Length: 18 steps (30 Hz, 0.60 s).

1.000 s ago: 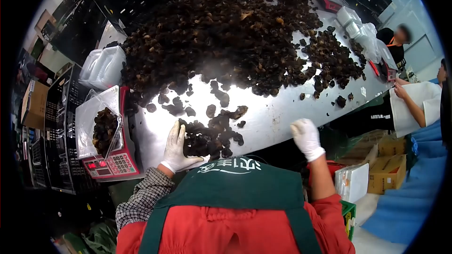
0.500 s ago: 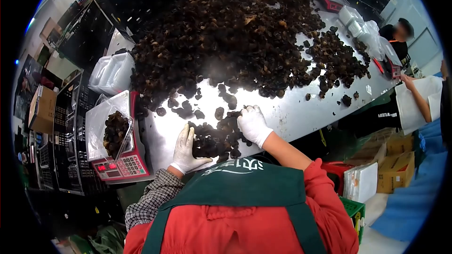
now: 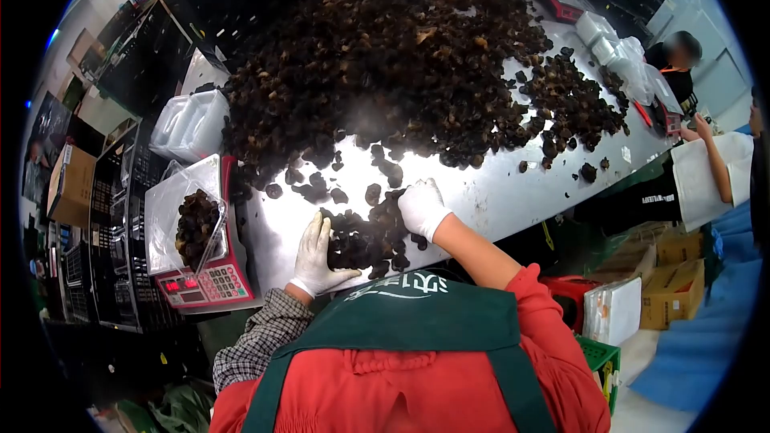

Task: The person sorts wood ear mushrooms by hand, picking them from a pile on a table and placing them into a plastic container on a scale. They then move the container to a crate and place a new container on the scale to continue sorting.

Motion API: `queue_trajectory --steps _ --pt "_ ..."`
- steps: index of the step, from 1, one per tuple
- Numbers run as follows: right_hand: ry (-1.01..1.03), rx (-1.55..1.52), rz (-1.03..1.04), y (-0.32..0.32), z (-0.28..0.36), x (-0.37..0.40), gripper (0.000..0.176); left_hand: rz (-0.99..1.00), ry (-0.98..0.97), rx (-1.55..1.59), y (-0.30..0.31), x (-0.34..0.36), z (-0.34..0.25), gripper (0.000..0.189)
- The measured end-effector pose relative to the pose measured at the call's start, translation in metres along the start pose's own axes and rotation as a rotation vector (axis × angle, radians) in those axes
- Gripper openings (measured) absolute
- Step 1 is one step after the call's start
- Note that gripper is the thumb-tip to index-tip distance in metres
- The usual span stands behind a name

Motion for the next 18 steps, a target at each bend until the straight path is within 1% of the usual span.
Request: queue_trajectory --steps 1,4,5,6,7,8,9,10,12,13,14,16,17,18 --pt "-0.021 -0.009 -0.079 0.003 -0.002 0.004 0.019 0.0 -0.002 -0.007 0.0 0.0 0.0 0.123" --pt "-0.024 -0.323 -0.606 0.026 -0.027 0.044 0.011 -0.01 -0.007 -0.022 0.0 0.001 0.001 0.126" --pt "-0.026 -0.406 -0.648 0.042 -0.045 0.065 0.01 -0.012 -0.007 -0.019 0.0 0.001 0.002 0.126" --pt "-0.08 -0.417 -0.644 0.043 -0.068 0.086 0.009 -0.029 -0.012 -0.013 0.001 0.001 0.003 0.126" --pt "-0.187 -0.509 -0.695 0.028 -0.095 0.106 0.009 -0.04 -0.017 -0.005 0.001 0.001 0.003 0.126" --pt "-0.271 -0.421 -0.56 0.01 -0.12 0.117 0.012 -0.042 -0.014 0.002 0.001 0.002 0.004 0.126" --pt "-0.35 -0.333 -0.592 -0.004 -0.138 0.129 0.02 -0.048 -0.017 0.008 0.002 0.001 0.004 0.126" --pt "-0.427 -0.275 -0.342 -0.046 -0.15 0.13 0.013 -0.056 -0.022 0.014 0.003 0.0 0.003 0.126" --pt "-0.337 -0.415 -0.577 -0.036 -0.13 0.131 0.012 -0.017 0.011 0.007 0.001 -0.003 0.004 0.126" --pt "-0.29 -0.493 -0.689 -0.025 -0.116 0.127 0.015 0.009 0.03 0.002 0.0 -0.002 0.005 0.126" --pt "-0.255 -0.547 -0.634 -0.024 -0.097 0.113 0.033 0.0 0.015 0.014 0.001 -0.003 0.002 0.125" --pt "-0.211 -0.589 -0.614 -0.015 -0.064 0.076 0.052 -0.014 -0.012 0.036 0.0 -0.001 0.002 0.125" --pt "-0.136 -0.608 -0.601 -0.013 -0.053 0.054 0.064 -0.02 -0.03 0.039 0.002 -0.002 0.003 0.125" --pt "-0.104 -0.56 -0.591 -0.013 -0.043 0.03 0.07 -0.02 -0.023 0.027 0.003 -0.003 0.001 0.125"
Point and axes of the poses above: each hand's wrist, its own x-axis away from the middle knuckle, its own y-axis out of the back of the hand, z = x × y, the point moved 8 cm from there along -x, towards the middle knuckle, and after that the axes turned 12 degrees about x, right-handed, at the moved point
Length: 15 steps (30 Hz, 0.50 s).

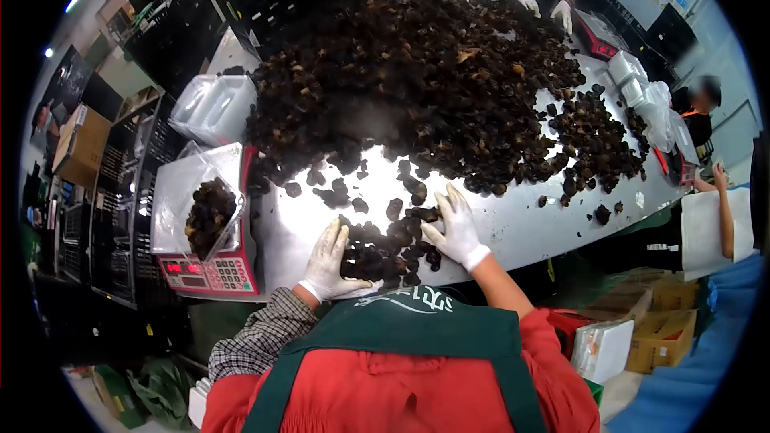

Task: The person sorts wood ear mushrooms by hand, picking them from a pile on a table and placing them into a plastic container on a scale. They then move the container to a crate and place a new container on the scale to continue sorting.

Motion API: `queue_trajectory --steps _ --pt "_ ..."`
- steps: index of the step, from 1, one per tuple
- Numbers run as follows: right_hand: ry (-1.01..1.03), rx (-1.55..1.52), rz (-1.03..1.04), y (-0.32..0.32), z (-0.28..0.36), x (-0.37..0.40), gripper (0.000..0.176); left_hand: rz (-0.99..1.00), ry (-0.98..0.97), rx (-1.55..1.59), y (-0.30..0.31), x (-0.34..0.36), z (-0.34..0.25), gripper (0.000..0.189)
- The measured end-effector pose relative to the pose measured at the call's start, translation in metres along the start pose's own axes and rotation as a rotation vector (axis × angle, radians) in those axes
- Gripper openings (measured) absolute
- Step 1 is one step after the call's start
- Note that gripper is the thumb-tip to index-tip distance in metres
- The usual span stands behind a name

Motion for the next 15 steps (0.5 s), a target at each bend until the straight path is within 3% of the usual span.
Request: queue_trajectory --steps 3,5,6,9,10,13,15 --pt "0.155 0.032 -0.054 -0.018 0.019 -0.054 0.078 0.021 0.032 0.013 -0.003 -0.001 0.006 0.128" --pt "0.178 0.121 0.102 -0.028 0.028 -0.077 0.087 0.02 0.039 0.016 -0.004 -0.01 0.007 0.131" --pt "0.211 0.154 0.08 -0.026 0.033 -0.08 0.082 0.025 0.036 0.001 -0.004 -0.017 0.005 0.131" --pt "0.328 -0.021 0.199 -0.026 0.037 -0.062 0.073 0.113 0.018 -0.008 -0.008 -0.034 0.005 0.131" --pt "0.382 -0.116 0.119 -0.012 0.044 -0.049 0.064 0.152 0.012 -0.002 -0.013 -0.035 0.004 0.13" --pt "0.436 -0.164 0.175 -0.007 0.049 -0.005 0.065 0.169 -0.064 0.095 -0.017 -0.031 -0.003 0.13" --pt "0.409 -0.139 0.117 -0.008 0.041 -0.002 0.076 0.161 -0.056 0.073 -0.013 -0.035 -0.003 0.134"
Point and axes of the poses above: each hand's wrist, its own x-axis away from the middle knuckle, its own y-axis out of the back of the hand, z = x × y, the point moved 8 cm from there along -x, towards the middle knuckle, and after that the axes turned 12 degrees about x, right-handed, at the moved point
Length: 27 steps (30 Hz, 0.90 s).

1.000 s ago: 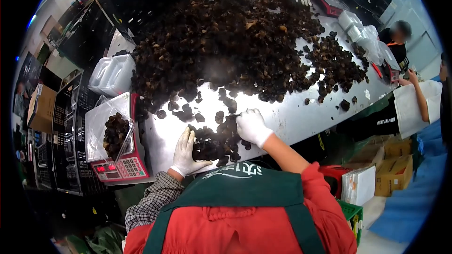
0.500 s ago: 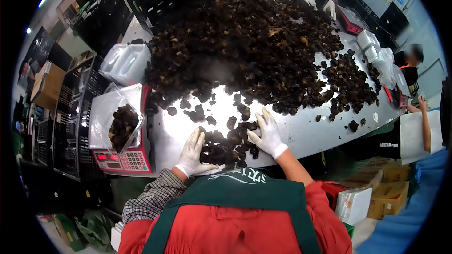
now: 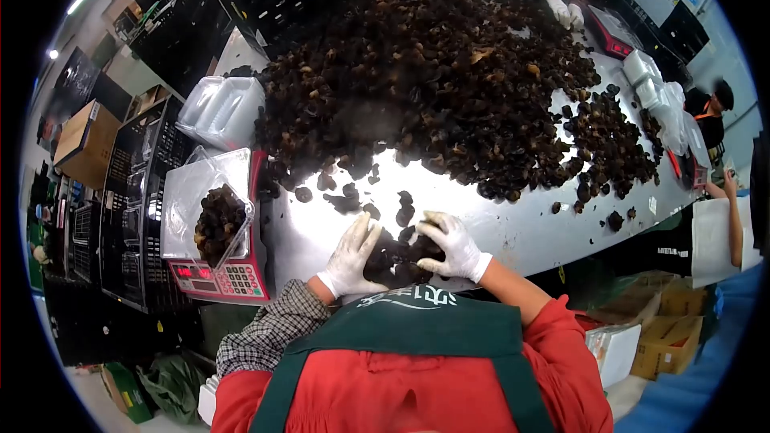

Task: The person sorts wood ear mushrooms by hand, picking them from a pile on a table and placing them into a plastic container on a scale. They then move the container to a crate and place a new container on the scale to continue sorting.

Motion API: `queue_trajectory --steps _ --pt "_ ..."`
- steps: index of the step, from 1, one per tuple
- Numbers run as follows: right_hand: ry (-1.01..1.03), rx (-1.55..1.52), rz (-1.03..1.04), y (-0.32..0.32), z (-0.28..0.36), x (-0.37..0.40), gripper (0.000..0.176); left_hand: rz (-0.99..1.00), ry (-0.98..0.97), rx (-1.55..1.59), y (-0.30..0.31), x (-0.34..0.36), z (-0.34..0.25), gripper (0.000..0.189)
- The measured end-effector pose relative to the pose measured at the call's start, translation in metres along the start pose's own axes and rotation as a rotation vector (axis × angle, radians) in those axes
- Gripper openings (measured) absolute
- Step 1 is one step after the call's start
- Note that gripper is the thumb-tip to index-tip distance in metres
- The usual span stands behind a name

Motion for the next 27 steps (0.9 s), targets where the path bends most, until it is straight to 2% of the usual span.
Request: queue_trajectory --steps 2,4,6,7,8,10,11,12,16,20,21,22,24,27 --pt "-0.083 0.049 -0.038 0.009 -0.011 -0.008 0.081 -0.012 0.007 -0.021 0.011 -0.013 -0.001 0.135" --pt "-0.073 0.044 -0.031 0.007 -0.018 -0.026 0.091 0.099 0.098 -0.078 0.006 -0.024 0.006 0.137" --pt "-0.067 0.029 0.081 -0.006 -0.019 -0.039 0.09 0.215 0.157 -0.119 -0.003 -0.028 0.011 0.137" --pt "-0.003 -0.018 0.112 -0.005 -0.011 -0.038 0.09 0.238 0.105 -0.12 -0.004 -0.026 0.007 0.134" --pt "0.06 -0.068 0.142 -0.004 0.001 -0.032 0.09 0.207 0.007 -0.04 -0.005 -0.022 -0.001 0.121" --pt "0.197 -0.086 0.077 0.007 0.023 -0.012 0.083 0.174 -0.071 -0.054 -0.01 -0.007 -0.017 0.104" --pt "0.203 -0.081 0.053 0.013 0.03 -0.001 0.08 0.101 -0.124 -0.041 -0.011 0.003 -0.022 0.091" --pt "0.21 -0.073 0.029 0.016 0.036 0.007 0.077 0.038 -0.182 -0.075 -0.01 0.008 -0.028 0.087" --pt "0.119 0.036 -0.039 0.008 0.043 0.012 0.072 0.046 -0.123 -0.041 -0.019 0.004 -0.027 0.076" --pt "-0.041 -0.048 -0.042 -0.003 0.024 -0.002 0.054 0.035 -0.063 0.008 -0.024 -0.018 -0.021 0.071" --pt "-0.07 -0.15 -0.114 0.004 0.019 -0.009 0.045 -0.061 -0.093 0.029 -0.02 -0.024 -0.021 0.069" --pt "-0.111 -0.137 -0.154 0.008 0.016 -0.013 0.038 -0.107 -0.025 0.048 -0.018 -0.032 -0.016 0.064" --pt "-0.287 -0.333 -0.074 -0.005 -0.005 -0.021 0.032 -0.107 0.177 0.216 -0.01 -0.051 -0.009 0.055" --pt "-0.463 -0.407 -0.169 -0.001 -0.04 -0.029 0.025 -0.224 0.324 0.395 -0.006 -0.064 0.015 0.046"
Point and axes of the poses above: each hand's wrist, its own x-axis away from the middle knuckle, its own y-axis out of the back of the hand, z = x × y, the point moved 8 cm from there along -x, towards the middle knuckle, and after that the axes turned 12 degrees about x, right-handed, at the moved point
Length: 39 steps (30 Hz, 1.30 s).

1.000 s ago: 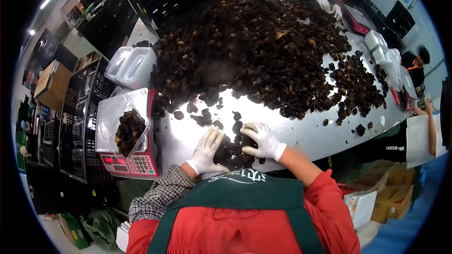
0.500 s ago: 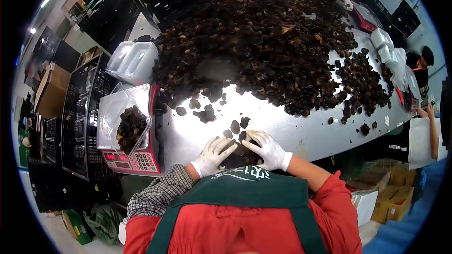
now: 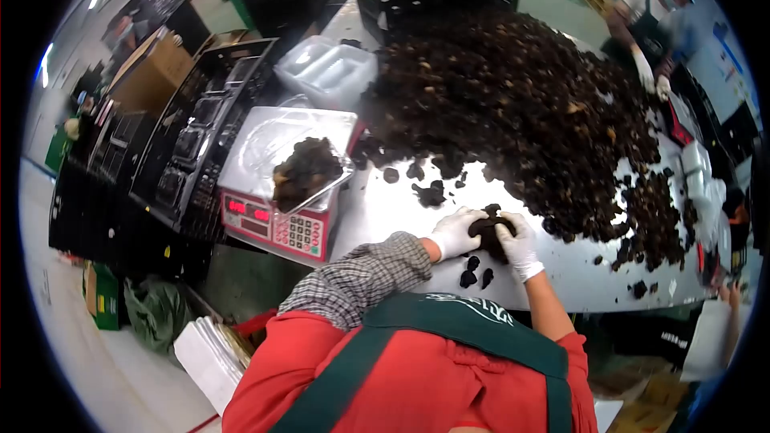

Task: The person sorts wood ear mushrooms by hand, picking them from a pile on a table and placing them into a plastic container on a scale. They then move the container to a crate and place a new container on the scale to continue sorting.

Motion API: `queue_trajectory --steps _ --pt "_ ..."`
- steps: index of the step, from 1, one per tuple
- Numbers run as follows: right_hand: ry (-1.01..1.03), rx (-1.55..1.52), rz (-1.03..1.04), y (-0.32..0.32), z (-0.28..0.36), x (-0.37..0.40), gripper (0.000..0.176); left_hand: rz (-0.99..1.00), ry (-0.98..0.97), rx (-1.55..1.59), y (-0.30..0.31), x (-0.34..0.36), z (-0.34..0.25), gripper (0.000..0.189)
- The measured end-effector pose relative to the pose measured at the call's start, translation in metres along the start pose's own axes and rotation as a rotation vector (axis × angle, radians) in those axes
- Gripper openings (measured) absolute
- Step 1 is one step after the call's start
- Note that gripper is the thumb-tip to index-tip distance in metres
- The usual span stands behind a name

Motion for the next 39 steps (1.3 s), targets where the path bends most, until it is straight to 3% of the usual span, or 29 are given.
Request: queue_trajectory --steps 1,6,10,11,14,17,19,21,23,24,28,31,35,38,39 --pt "-0.047 -0.018 -0.014 0.012 0.007 -0.007 0.025 -0.026 0.049 0.01 0.009 -0.004 -0.006 0.043" --pt "-0.138 -0.069 -0.155 0.032 -0.027 -0.027 0.029 -0.164 0.189 0.752 0.048 -0.002 -0.013 0.033" --pt "-0.062 0.207 -0.237 0.028 -0.002 -0.028 0.037 -0.252 0.132 0.975 0.118 0.023 -0.042 0.035" --pt "-0.017 0.437 -0.173 0.022 0.001 -0.031 0.045 -0.273 0.096 1.033 0.138 0.032 -0.048 0.036" --pt "0.126 0.493 -0.267 0.014 0.039 -0.027 0.045 -0.421 -0.018 0.722 0.225 0.072 -0.084 0.038" --pt "0.172 0.512 -0.304 0.002 0.054 -0.026 0.042 -0.555 -0.2 0.676 0.289 0.102 -0.084 0.038" --pt "0.19 0.469 -0.317 -0.004 0.063 -0.027 0.038 -0.587 -0.18 0.281 0.319 0.116 -0.083 0.038" --pt "0.198 0.415 -0.314 -0.011 0.069 -0.027 0.037 -0.492 -0.116 -0.179 0.326 0.116 -0.057 0.038" --pt "0.219 0.412 -0.311 -0.015 0.087 -0.025 0.032 -0.274 -0.129 -0.612 0.312 0.112 -0.035 0.039" --pt "0.211 0.411 -0.3 -0.017 0.091 -0.024 0.031 -0.199 -0.076 -0.666 0.309 0.112 -0.029 0.042" --pt "0.167 0.403 -0.291 -0.014 0.103 -0.012 0.027 -0.275 -0.052 -0.48 0.339 0.109 -0.038 0.045" --pt "0.159 0.387 -0.315 -0.014 0.088 -0.005 0.027 -0.35 -0.004 -0.416 0.36 0.11 -0.029 0.03" --pt "0.11 0.396 -0.32 -0.007 0.082 0.002 0.024 -0.556 -0.252 -0.291 0.401 0.114 -0.04 0.017" --pt "0.115 0.371 -0.314 -0.006 0.097 0.005 0.024 -0.747 -0.163 0.401 0.425 0.124 -0.042 0.013" --pt "0.009 0.169 -0.255 -0.008 0.109 0.004 0.024 -0.759 -0.124 0.653 0.42 0.125 -0.046 0.014"
Point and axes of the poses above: each hand's wrist, its own x-axis away from the middle knuckle, its own y-axis out of the back of the hand, z = x × y, the point moved 8 cm from there along -x, towards the middle knuckle, and after that the axes turned 12 degrees about x, right-handed, at the moved point
